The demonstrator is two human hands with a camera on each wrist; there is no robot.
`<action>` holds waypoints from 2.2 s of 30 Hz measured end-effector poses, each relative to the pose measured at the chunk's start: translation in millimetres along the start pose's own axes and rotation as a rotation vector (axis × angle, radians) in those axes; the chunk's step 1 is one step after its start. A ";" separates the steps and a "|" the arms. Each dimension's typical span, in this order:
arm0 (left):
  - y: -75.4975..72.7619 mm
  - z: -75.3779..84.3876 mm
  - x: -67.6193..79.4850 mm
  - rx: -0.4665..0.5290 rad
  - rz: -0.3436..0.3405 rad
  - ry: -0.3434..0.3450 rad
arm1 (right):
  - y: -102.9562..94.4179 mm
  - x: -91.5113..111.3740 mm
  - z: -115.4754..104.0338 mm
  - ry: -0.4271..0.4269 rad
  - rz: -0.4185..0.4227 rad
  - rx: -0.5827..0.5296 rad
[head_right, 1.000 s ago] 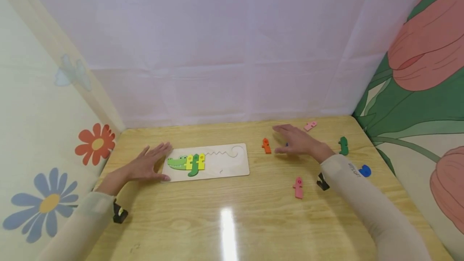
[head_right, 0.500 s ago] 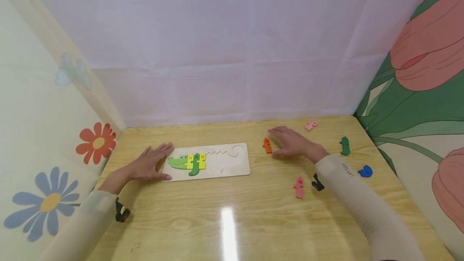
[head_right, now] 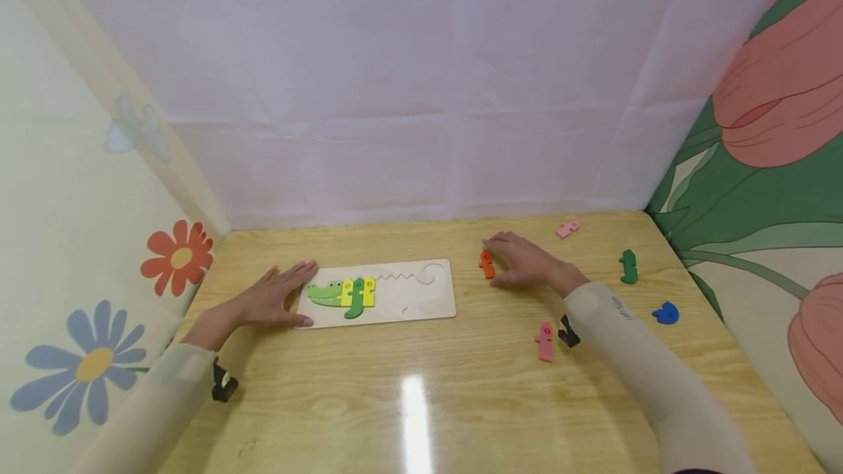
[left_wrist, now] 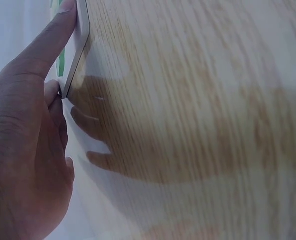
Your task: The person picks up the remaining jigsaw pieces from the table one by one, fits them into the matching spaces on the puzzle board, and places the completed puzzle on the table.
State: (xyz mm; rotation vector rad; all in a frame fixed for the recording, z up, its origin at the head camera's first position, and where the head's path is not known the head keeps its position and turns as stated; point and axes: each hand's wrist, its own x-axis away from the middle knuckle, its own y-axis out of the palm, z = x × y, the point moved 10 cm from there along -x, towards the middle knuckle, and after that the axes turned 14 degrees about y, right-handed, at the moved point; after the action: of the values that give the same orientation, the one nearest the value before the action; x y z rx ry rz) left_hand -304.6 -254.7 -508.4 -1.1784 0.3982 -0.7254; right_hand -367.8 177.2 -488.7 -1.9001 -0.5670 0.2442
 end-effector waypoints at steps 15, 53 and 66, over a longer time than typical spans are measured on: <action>3.9 -2.7 0.9 -0.063 -0.031 0.013 | 3.8 -4.3 1.2 -0.046 0.015 -0.002; 4.7 -2.3 0.4 0.003 -0.076 -0.045 | 0.3 -10.4 0.0 -0.063 0.014 -0.040; 0.6 1.2 1.8 0.012 -0.064 -0.045 | -0.8 -11.3 -2.8 -0.064 0.042 -0.052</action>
State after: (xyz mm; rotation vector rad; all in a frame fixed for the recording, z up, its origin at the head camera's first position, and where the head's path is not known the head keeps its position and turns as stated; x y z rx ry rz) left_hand -302.4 -255.0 -508.3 -1.1980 0.3192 -0.7549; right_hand -376.6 169.5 -487.9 -1.9617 -0.5818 0.3217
